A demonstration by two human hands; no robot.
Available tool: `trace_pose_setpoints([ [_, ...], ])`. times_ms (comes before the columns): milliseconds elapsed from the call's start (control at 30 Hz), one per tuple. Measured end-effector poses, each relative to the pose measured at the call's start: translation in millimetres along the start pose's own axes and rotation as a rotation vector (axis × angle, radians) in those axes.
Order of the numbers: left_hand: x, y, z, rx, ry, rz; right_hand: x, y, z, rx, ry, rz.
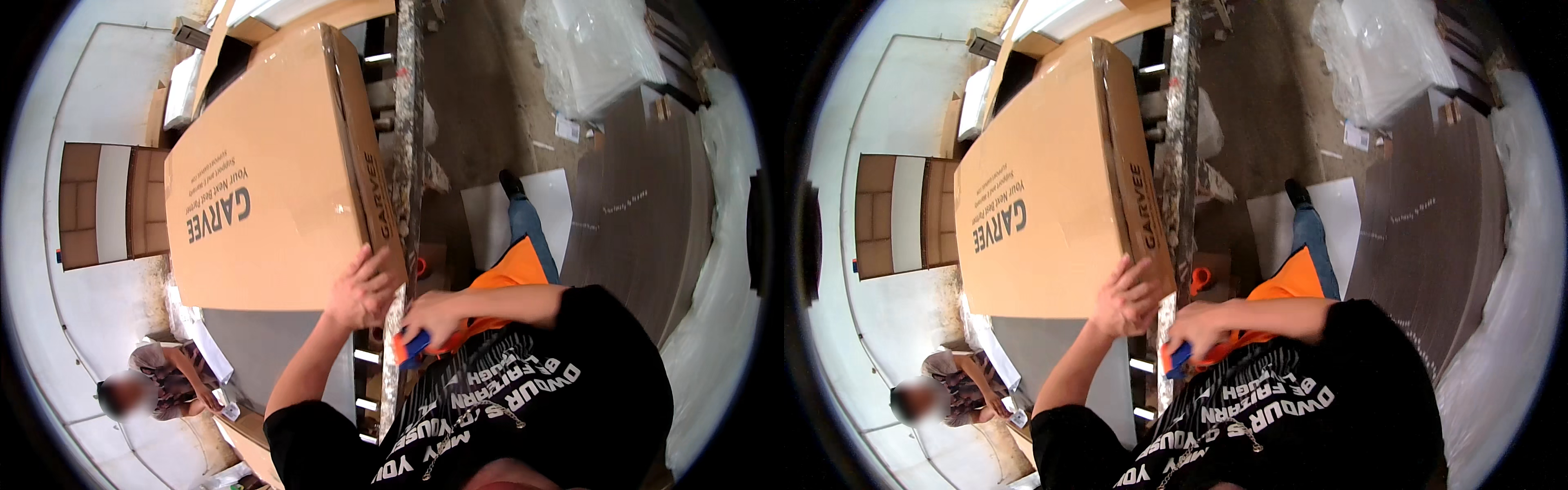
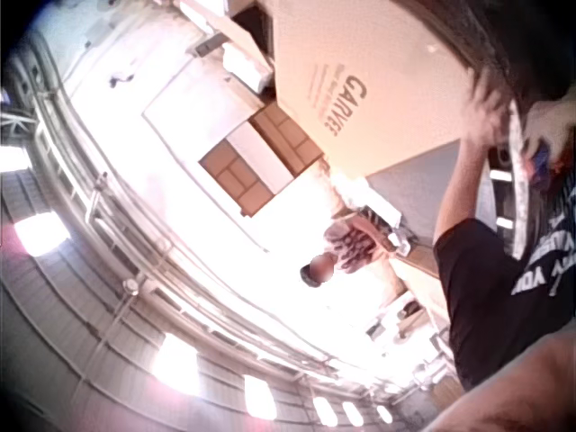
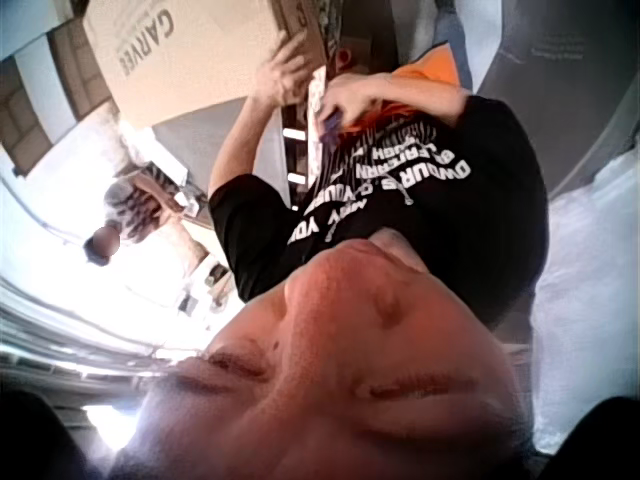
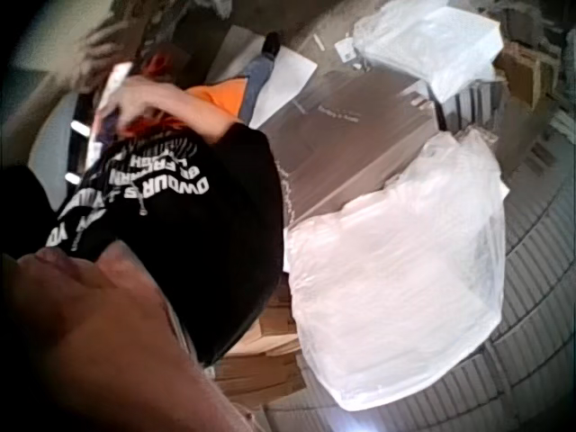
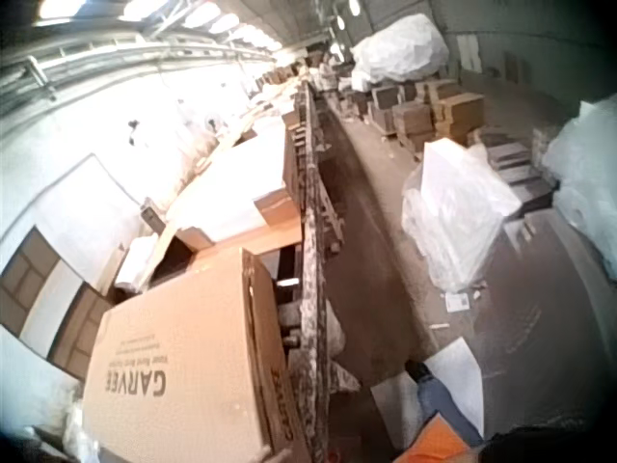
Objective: The person packs items into a large cardboard box by hand and seals it with a tape dispenser. They place white foam sheets inside the box before folding the flaps and applying tape to the edges and center seam.
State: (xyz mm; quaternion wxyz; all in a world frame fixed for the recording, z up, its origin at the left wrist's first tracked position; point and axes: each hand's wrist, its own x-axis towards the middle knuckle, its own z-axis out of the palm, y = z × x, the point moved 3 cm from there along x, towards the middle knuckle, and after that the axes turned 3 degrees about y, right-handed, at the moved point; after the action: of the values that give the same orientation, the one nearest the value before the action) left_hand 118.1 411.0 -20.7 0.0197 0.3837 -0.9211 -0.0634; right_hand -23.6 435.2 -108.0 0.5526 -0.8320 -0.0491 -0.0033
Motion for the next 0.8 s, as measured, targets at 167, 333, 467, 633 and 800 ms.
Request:
trace_pose_setpoints([
  [167, 88, -51, -12, 0.123, -0.632, -0.168, -157, 88, -161, 0.589, 0.607, 0.298],
  [333, 239, -237, -12, 0.727, -0.623, -0.337, -177, 166, -295, 0.553, 0.803, 0.264],
  [467, 286, -366, -40, 0.526, -0.143, -0.873, -121, 230, -401, 0.748, 0.916, 0.305],
  [633, 287, -382, -34, 0.087, 0.030, -1.142, 20, 303, -559, 0.964, 0.573, 0.209],
  [800, 297, -382, -45, 0.103, 0.116, -1.123, 186, 337, -633, 0.797, 0.218, 0.186],
])
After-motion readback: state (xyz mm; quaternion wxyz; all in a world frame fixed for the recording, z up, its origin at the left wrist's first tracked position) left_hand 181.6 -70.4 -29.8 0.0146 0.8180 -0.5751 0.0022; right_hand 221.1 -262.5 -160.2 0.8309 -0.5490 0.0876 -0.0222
